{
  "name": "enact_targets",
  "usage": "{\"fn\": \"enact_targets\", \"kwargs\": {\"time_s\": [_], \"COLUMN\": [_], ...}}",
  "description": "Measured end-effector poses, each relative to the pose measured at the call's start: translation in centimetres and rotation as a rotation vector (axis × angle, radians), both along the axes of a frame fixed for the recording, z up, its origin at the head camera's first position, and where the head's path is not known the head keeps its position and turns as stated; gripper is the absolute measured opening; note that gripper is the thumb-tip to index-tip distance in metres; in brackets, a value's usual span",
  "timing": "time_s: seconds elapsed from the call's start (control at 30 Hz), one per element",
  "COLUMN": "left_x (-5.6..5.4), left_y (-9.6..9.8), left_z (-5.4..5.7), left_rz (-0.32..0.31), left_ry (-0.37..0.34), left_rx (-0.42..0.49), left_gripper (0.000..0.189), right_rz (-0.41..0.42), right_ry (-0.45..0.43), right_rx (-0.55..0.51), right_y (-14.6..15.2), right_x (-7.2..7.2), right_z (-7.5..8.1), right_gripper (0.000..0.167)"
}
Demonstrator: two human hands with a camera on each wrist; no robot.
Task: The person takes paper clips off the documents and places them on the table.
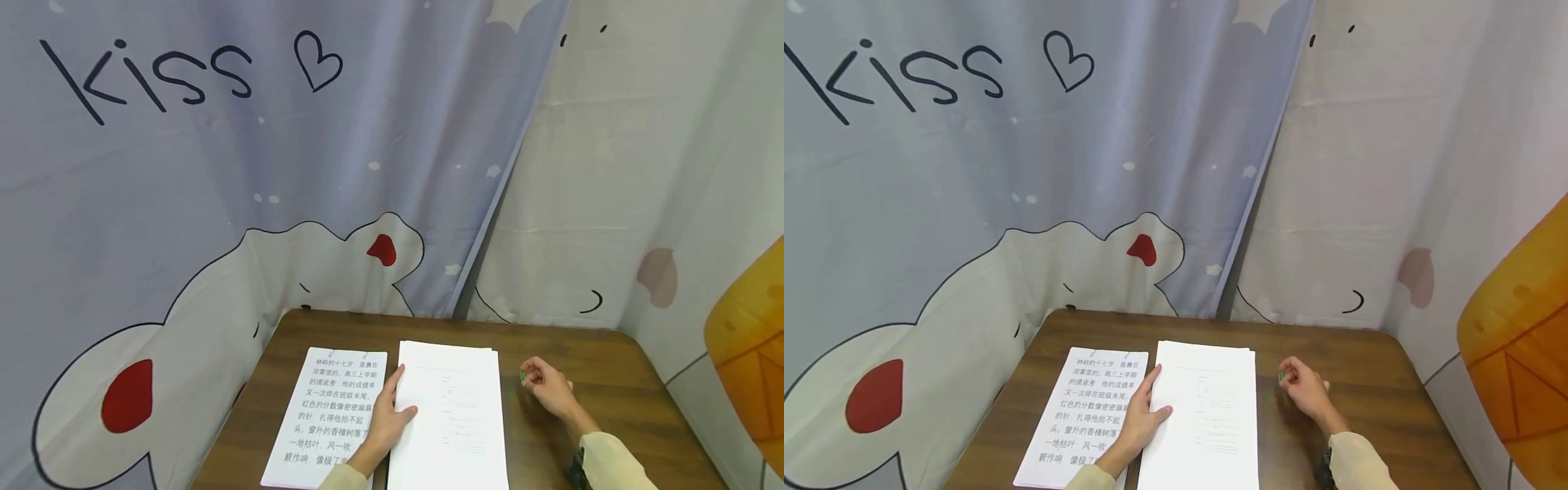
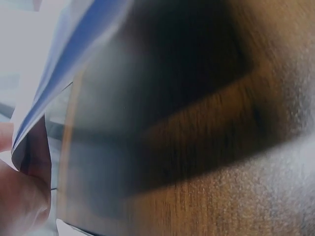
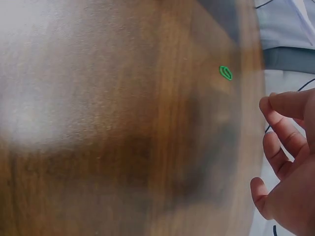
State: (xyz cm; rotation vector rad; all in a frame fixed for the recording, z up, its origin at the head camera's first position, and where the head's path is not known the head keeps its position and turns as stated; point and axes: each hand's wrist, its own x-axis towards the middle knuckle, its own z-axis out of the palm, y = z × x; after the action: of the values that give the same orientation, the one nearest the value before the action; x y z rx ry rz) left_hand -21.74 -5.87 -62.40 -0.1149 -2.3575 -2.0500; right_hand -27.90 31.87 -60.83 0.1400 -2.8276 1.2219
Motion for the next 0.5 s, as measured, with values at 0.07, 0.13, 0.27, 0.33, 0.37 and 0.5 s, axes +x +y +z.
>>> {"fn": "enact_targets", "kwargs": {"time_s": [0.07,0.13,0.27,0.33,0.37,0.5], "left_x": [0.0,0.1,0.3,0.3,0.3,0.2], "left_y": [0.0,-0.1,-0.4,-0.3,-0.3,0.2], "left_z": [0.0,-0.1,-0.2,-0.2,-0.3,-0.4], "left_rz": [-0.002,0.003,0.017,0.013,0.003,-0.036], "left_ry": [0.008,0.01,0.003,-0.012,-0.012,-0.01], "left_rx": [0.004,0.007,0.009,0.013,0.021,0.053], "left_gripper": [0.093,0.094,0.094,0.094,0.094,0.094], "right_rz": [-0.004,0.001,0.019,0.025,0.026,0.028], "right_ry": [0.001,-0.008,-0.023,-0.019,-0.02,-0.021], "right_rx": [0.009,0.016,0.051,0.07,0.075,0.11], "right_y": [-0.1,-0.3,-0.8,-0.9,-0.9,-0.7], "right_x": [0.1,0.2,0.3,0.4,0.5,1.0], "right_z": [-0.3,-0.6,-1.0,-1.1,-1.2,-1.6], "right_gripper": [0.021,0.021,0.02,0.02,0.02,0.021]}}
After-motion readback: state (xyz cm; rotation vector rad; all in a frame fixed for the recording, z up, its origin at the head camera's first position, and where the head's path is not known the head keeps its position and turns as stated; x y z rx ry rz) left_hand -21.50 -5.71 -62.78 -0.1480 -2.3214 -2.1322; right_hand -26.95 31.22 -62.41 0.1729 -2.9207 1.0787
